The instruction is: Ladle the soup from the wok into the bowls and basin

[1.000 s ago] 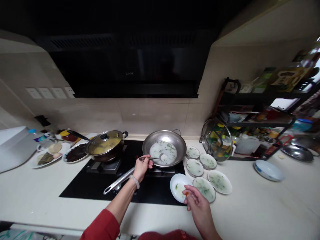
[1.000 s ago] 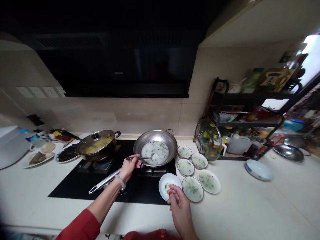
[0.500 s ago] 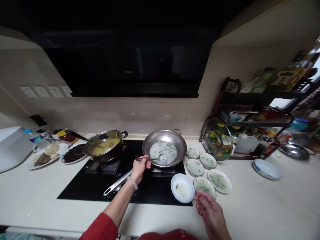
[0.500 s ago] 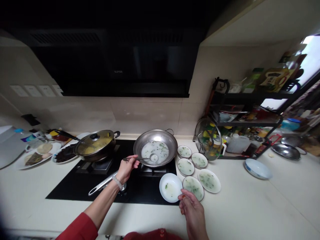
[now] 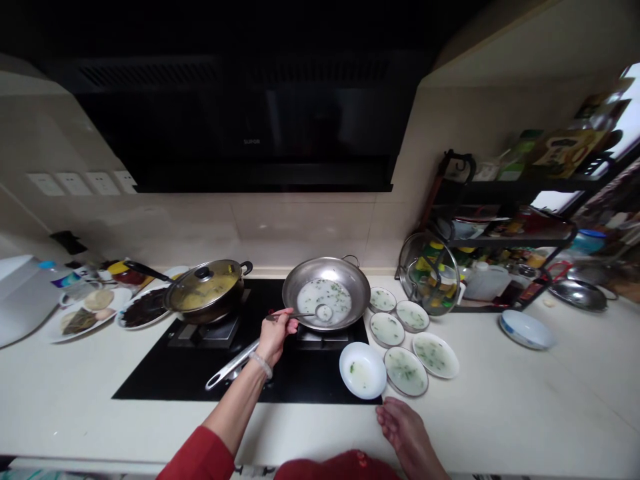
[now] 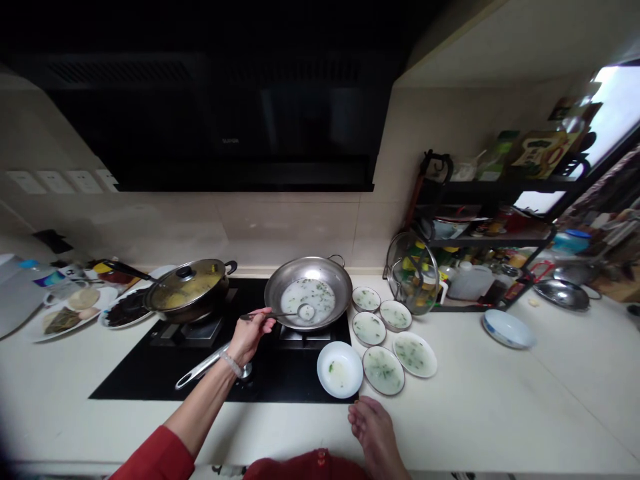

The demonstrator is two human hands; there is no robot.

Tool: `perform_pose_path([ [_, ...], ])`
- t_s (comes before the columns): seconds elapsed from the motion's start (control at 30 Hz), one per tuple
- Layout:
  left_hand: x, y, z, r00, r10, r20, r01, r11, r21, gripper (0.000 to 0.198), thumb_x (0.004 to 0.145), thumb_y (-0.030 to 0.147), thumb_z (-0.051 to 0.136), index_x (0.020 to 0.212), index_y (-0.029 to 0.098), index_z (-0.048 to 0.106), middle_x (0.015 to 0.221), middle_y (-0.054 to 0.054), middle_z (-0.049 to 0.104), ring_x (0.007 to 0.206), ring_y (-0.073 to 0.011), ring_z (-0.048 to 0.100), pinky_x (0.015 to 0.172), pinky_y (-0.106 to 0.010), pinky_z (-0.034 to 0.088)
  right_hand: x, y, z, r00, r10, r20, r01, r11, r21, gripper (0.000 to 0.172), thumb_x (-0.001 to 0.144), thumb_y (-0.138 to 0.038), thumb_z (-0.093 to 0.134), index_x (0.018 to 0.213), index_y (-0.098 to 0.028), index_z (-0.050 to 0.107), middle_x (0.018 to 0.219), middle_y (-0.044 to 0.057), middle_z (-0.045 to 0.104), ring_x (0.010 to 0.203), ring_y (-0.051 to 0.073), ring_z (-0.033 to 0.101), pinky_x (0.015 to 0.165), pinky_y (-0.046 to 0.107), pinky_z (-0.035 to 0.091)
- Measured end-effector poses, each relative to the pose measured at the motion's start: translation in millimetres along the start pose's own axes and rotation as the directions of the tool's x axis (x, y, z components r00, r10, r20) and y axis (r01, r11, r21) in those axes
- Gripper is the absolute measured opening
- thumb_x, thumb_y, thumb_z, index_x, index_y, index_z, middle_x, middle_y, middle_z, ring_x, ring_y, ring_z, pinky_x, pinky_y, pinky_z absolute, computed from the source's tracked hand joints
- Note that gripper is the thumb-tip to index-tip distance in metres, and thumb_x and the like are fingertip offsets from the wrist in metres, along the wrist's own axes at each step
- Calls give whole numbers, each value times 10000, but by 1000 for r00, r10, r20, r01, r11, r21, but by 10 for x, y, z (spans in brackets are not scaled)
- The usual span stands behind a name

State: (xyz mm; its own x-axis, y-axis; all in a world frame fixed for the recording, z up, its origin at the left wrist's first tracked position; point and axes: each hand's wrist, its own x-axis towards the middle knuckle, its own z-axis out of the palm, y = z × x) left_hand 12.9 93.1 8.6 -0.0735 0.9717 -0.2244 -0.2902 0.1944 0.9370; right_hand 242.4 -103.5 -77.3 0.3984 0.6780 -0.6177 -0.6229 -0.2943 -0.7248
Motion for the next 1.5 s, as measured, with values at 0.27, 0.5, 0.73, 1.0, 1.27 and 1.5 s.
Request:
perform_pose_path([
  [0.27, -4, 13, -21, 1000, -9, 2, 9, 1000, -3, 159, 749, 82, 515, 877, 60, 607, 524, -38, 650, 409, -70, 557, 430, -153, 455, 249, 122, 157, 990, -21, 136, -8, 976, 216, 699, 489, -215, 823, 1080, -268, 453, 817, -17, 700, 737, 227, 684, 733, 354, 529],
  [0.5, -17, 28, -30, 1000, -13, 3, 13, 1000, 10, 163, 769, 73, 481, 885, 64, 594, 528, -39, 653, 400, -65, 547, 427, -150, 451, 272, 115, 306, 986, -68, 155, 30, 972, 235, 681, 493, -97, 714, 1114, -229, 467, 809, -6, 693, 597, 199, 650, 609, 343, 549],
  [0.73, 0, 31, -43, 1000, -1, 11, 1, 1000, 11, 159, 771, 79, 489, 887, 59, 596, 531, -43, 652, 408, -67, 551, 425, -151, 448, 167, -27, 301, 984, -102, 144, 72, 977, 203, 535, 519, -106, 670, 1015, -224, 508, 719, -22, 675, 550, 190, 631, 507, 295, 516],
  [1.0, 34, 65, -17, 1000, 20, 23, -20, 1000, 12, 147, 757, 88, 520, 874, 64, 606, 534, -44, 652, 415, -71, 558, 423, -151, 445, -59, -358, 350, 950, -204, 236, 142, 957, 254, 301, 614, -216, 732, 855, -206, 552, 754, 2, 690, 553, 151, 597, 504, 261, 484],
  [1.27, 51, 64, 22, 999, 15, 43, -16, 1000, 18, 135, 756, 104, 541, 870, 67, 601, 517, -35, 643, 393, -66, 541, 425, -154, 440, -69, -724, 577, 922, -304, 241, 227, 926, 300, 255, 616, -234, 752, 803, -200, 582, 717, 1, 678, 562, 139, 578, 484, 237, 464],
  [1.5, 63, 67, 71, 999, 26, 42, -27, 999, 20, 122, 753, 121, 560, 855, 72, 605, 509, -29, 639, 377, -65, 533, 426, -157, 439, 27, -913, 730, 926, -303, 224, 239, 932, 274, 260, 593, -214, 747, 788, -197, 576, 676, -4, 656, 522, 144, 575, 453, 241, 452],
])
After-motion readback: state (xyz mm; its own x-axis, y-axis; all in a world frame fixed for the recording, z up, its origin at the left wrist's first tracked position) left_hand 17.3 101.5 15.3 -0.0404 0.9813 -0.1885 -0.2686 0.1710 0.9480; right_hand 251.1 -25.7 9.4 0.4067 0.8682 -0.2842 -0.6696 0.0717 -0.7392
